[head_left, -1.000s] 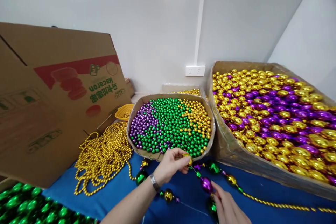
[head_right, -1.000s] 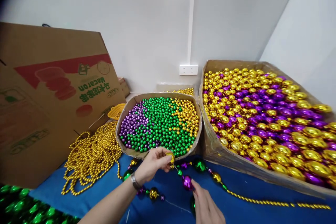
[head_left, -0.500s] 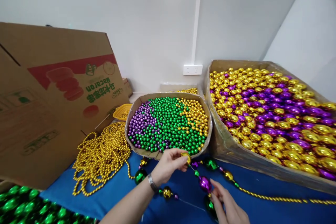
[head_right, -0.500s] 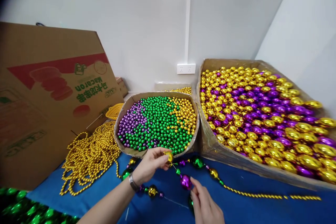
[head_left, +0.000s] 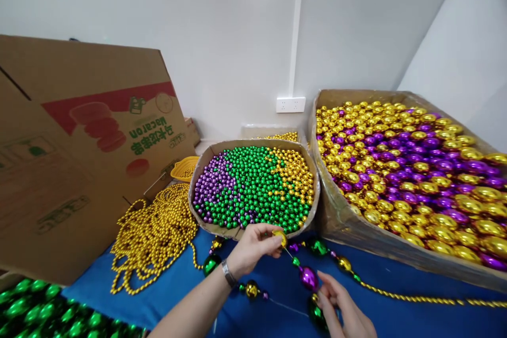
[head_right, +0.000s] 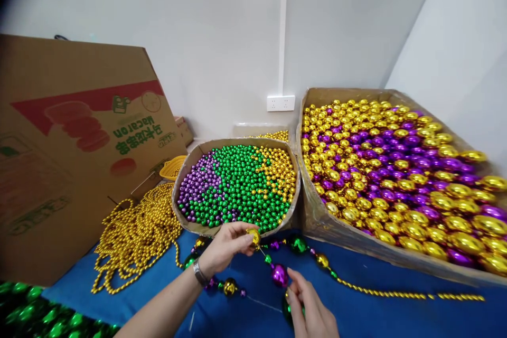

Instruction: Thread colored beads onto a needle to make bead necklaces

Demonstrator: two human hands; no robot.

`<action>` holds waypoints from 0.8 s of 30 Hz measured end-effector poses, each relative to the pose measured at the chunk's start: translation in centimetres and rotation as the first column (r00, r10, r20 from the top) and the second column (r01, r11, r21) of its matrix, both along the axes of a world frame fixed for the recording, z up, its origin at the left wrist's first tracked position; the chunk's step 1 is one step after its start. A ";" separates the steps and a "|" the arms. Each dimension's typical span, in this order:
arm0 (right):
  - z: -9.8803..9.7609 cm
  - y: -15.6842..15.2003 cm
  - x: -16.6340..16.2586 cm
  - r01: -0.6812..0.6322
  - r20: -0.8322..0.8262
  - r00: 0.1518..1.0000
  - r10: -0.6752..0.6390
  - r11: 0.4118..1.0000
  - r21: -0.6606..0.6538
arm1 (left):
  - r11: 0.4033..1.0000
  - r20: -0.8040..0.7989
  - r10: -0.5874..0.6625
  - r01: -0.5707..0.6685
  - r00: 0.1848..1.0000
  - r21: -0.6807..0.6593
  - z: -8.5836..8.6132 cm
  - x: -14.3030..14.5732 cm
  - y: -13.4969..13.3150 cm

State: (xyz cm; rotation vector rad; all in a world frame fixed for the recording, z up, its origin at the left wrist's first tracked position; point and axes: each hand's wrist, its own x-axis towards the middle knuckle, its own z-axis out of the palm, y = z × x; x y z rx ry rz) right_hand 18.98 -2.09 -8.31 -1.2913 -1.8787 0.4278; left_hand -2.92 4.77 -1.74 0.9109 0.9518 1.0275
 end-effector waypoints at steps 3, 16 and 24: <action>0.0 0.0 -0.3 0.014 0.022 1.000 -0.015 0.999 0.043 | 1.000 0.018 -0.013 0.013 1.000 -0.018 0.0 0.0 0.0; 0.3 -0.1 -0.8 0.019 0.117 0.992 -0.042 0.982 0.190 | 0.995 -0.118 0.059 -0.048 0.991 0.090 0.2 0.1 -0.1; 0.4 -0.1 -0.9 -0.004 0.069 0.998 -0.005 0.992 0.122 | 0.998 -0.125 0.039 -0.032 0.991 0.055 -0.1 -0.1 0.1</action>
